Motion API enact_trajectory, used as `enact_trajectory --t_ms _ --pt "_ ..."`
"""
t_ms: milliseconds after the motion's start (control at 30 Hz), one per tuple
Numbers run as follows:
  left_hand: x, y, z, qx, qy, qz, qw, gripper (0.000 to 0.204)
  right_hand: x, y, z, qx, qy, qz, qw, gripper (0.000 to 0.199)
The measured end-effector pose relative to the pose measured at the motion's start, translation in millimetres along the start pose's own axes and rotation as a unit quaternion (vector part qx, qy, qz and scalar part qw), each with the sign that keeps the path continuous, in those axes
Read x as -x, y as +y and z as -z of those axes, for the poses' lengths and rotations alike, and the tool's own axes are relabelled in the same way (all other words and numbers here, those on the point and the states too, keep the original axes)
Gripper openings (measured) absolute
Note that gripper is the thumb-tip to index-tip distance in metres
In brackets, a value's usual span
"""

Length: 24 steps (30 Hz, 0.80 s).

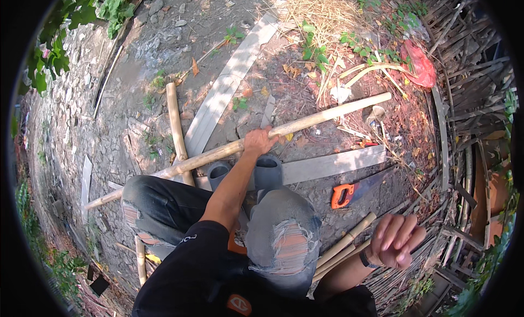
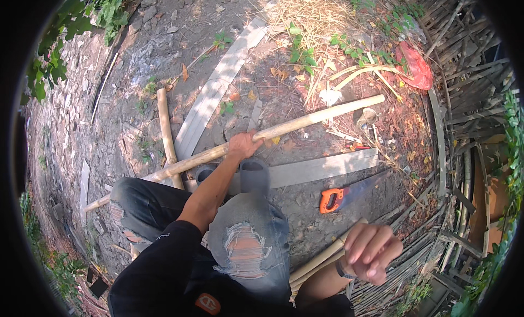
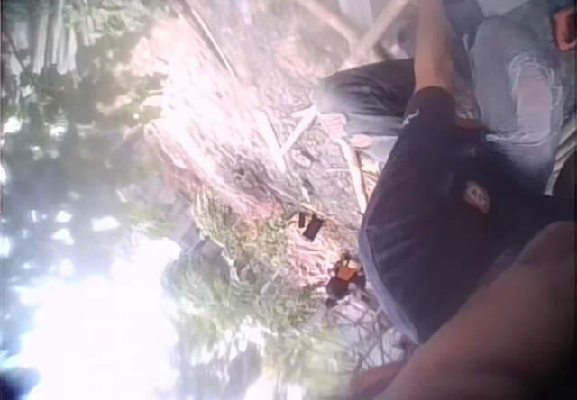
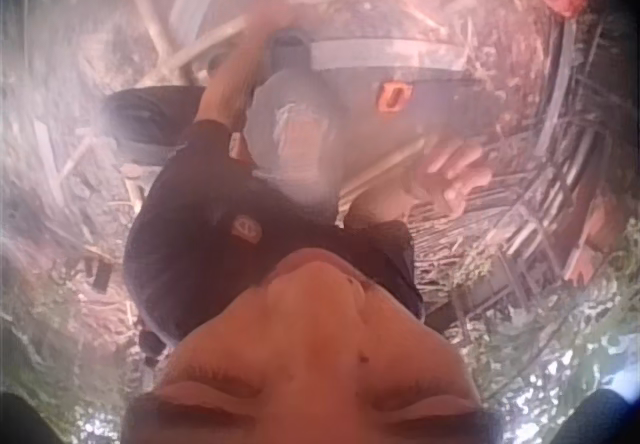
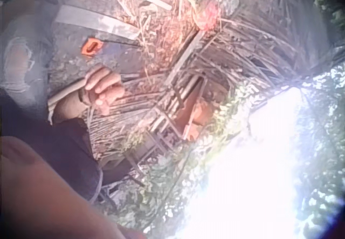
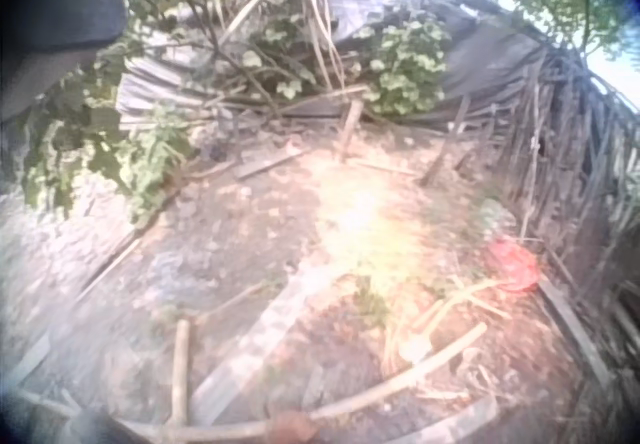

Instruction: The person sits on a small stool and uses a hand saw to cut a long bamboo pole that is positioned between their legs. They hold the pole steady with their left hand while sawing with their right hand, periodically adjusting the pole's position.

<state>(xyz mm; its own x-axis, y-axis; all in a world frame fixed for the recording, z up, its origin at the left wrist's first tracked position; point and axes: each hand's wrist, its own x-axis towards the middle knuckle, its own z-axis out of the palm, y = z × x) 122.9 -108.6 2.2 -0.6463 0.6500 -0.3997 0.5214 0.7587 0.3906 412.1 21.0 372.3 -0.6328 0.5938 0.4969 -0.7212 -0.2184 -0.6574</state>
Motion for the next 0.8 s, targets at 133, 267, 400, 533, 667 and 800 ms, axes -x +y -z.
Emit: enact_trajectory --t_ms 133,267,400,533,667,800 --pt "-5.0 36.0 3.4 0.016 -0.024 0.001 1.000 0.064 101.2 73.8 181.6 0.521 0.318 -0.308 0.730 0.050" --pt "-15.8 35.9 3.3 0.019 -0.030 0.014 0.999 0.065 214.5 142.8 259.4 0.743 0.217 -0.400 0.491 0.075" --pt "-25.0 49.6 20.7 0.013 -0.122 0.057 0.991 0.076 253.1 169.9 272.7 0.781 0.227 -0.343 0.469 0.084" --pt "-29.0 45.6 25.6 -0.026 -0.161 0.090 0.982 0.078 263.1 176.9 259.6 0.738 0.285 -0.290 0.539 0.075" --pt "-32.7 52.6 27.9 -0.031 -0.168 0.092 0.981 0.079 248.8 155.8 250.0 0.723 0.441 -0.177 0.502 0.053" --pt "-28.4 40.3 15.9 -0.022 -0.170 0.091 0.981 0.077 232.3 86.1 206.0 0.517 0.579 -0.123 0.618 0.034"
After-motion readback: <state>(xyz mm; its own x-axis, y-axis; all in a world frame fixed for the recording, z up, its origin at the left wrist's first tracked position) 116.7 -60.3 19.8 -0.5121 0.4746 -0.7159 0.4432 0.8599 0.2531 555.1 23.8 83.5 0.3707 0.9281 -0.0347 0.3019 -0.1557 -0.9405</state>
